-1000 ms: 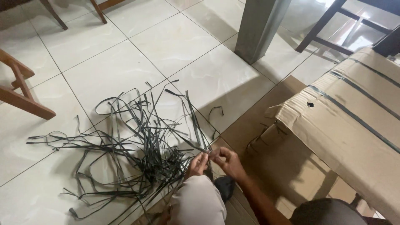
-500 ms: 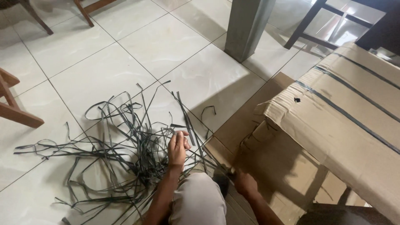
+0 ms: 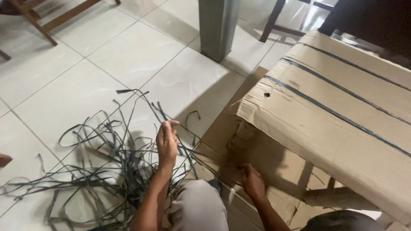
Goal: Wrapping a wooden chair with cardboard and securing it with plastic straps
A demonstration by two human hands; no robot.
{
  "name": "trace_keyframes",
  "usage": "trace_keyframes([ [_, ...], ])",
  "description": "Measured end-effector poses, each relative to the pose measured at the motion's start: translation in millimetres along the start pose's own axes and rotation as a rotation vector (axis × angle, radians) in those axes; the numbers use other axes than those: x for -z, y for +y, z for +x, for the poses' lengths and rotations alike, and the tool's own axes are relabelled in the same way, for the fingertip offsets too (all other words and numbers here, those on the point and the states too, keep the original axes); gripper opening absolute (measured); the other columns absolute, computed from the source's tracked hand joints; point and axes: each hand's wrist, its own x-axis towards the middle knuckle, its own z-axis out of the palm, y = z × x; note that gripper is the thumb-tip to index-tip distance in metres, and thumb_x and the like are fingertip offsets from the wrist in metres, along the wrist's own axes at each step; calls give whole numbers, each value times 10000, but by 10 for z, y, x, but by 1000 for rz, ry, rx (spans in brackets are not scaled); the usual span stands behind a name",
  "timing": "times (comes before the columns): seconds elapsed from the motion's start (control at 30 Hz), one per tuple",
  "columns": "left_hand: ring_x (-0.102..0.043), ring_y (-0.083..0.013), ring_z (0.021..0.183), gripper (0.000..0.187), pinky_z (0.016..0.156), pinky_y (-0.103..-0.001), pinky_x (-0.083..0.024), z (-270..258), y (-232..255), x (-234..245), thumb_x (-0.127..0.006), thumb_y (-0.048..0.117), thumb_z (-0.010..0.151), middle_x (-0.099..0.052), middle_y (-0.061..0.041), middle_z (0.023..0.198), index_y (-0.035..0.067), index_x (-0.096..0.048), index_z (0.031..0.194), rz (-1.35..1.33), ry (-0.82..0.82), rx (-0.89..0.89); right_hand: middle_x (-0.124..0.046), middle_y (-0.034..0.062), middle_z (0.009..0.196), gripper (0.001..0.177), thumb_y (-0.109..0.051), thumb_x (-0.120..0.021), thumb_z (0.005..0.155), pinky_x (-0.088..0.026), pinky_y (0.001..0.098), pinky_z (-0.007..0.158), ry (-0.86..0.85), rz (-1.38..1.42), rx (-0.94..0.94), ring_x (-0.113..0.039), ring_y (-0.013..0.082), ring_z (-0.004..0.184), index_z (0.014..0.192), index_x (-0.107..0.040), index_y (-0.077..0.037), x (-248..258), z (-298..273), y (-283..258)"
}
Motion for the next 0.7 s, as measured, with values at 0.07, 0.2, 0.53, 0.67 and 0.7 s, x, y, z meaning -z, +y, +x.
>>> trace_keyframes([
  [0.07, -290, -59, 570, 488, 490, -239, -252, 72, 79, -219, -300, 420, 1114, -360, 57, 704, 89, -656, 1085, 8, -40, 12, -707, 33, 1246, 307, -306, -484, 985, -549, 456, 856, -14, 0, -53, -712, 307, 1033, 1270, -582, -252, 21, 28, 167],
  [0.2, -289, -44, 563, 453, 486, -225, -239, 268, 67, -670, -353, 415, 1106, -356, 78, 672, 100, -678, 1080, -21, -176, -62, -743, 61, 1170, 318, -344, -561, 979, -581, 423, 713, 212, 1, 59, -750, 304, 856, 1253, -642, -203, 308, -30, 186],
  [0.53, -360, -67, 614, 500, 575, -234, -351, 838, 381, -1658, -333, 414, 1104, -440, 44, 724, 39, -661, 1140, -117, -487, -141, -819, 43, 1007, 241, -242, -631, 935, -558, 344, 666, 453, 284, -73, -777, 236, 799, 1130, -743, -155, 1155, -321, 55],
  [0.67, -354, -65, 618, 507, 589, -243, -357, 898, 451, -1862, -325, 439, 1105, -409, 57, 706, 54, -650, 1160, -227, -601, -109, -802, 85, 883, 215, -265, -639, 949, -526, 358, 605, 510, 339, -197, -715, 241, 682, 1087, -763, -157, 1267, -391, 142],
  [0.7, -347, -53, 610, 482, 570, -226, -348, 878, 518, -1895, -354, 415, 1111, -422, 49, 705, 41, -656, 1146, -297, -654, -98, -787, 106, 866, 236, -281, -634, 942, -531, 367, 620, 535, 379, -229, -707, 263, 693, 1073, -770, -140, 1300, -420, 144],
])
